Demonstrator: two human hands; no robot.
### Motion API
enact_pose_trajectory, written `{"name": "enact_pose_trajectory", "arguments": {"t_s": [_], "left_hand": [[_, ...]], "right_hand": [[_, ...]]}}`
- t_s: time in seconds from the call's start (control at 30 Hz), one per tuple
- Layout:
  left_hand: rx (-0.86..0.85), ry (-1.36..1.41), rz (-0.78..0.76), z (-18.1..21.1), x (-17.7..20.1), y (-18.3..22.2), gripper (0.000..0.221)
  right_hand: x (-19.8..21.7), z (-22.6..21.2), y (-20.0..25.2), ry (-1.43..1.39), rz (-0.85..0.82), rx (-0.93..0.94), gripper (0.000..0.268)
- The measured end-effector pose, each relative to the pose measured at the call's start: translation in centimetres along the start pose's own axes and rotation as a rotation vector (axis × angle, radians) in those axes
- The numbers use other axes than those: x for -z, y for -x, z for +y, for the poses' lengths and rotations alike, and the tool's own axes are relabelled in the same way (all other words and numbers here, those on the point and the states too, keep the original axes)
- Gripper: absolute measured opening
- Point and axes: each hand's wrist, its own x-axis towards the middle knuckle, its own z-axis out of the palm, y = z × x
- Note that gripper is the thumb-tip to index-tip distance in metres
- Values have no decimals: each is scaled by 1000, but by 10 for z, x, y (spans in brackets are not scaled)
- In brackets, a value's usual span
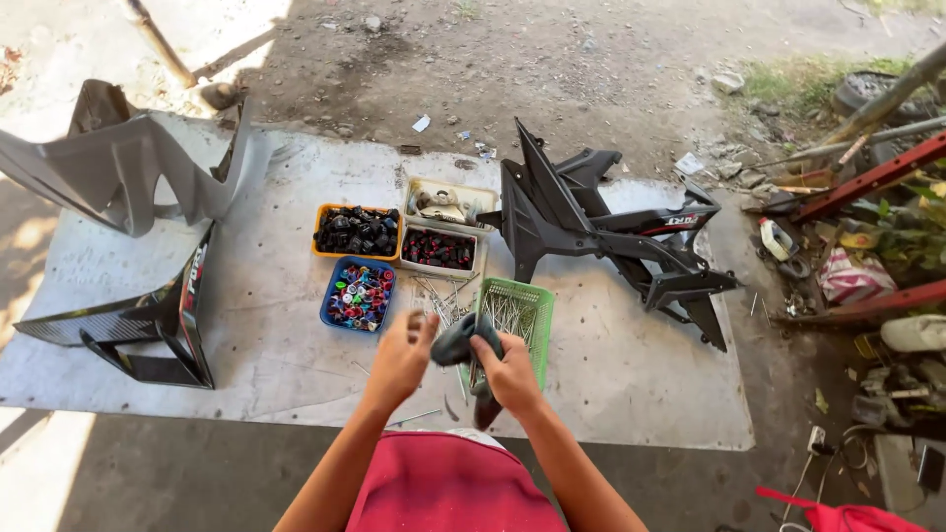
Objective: The recorder is cleaning individual motorcycle spokes using a rag at a workbench.
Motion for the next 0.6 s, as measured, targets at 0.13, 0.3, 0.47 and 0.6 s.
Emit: {"name": "enact_pose_trajectory", "arguments": {"t_s": [0.13, 0.3, 0.47, 0.6], "left_hand": [[-222, 19, 54, 12, -27, -16, 53], [-269, 439, 155, 13, -49, -26, 28], [-192, 540, 173, 6, -45, -30, 28], [-150, 603, 87, -1, -68, -7, 23]], "right_hand": [[3, -15, 15, 119, -222, 59, 31], [2, -5, 29, 73, -305, 28, 22], [-2, -18, 39, 39, -328, -19, 20], [8, 15, 4, -119, -136, -188, 25]]}}
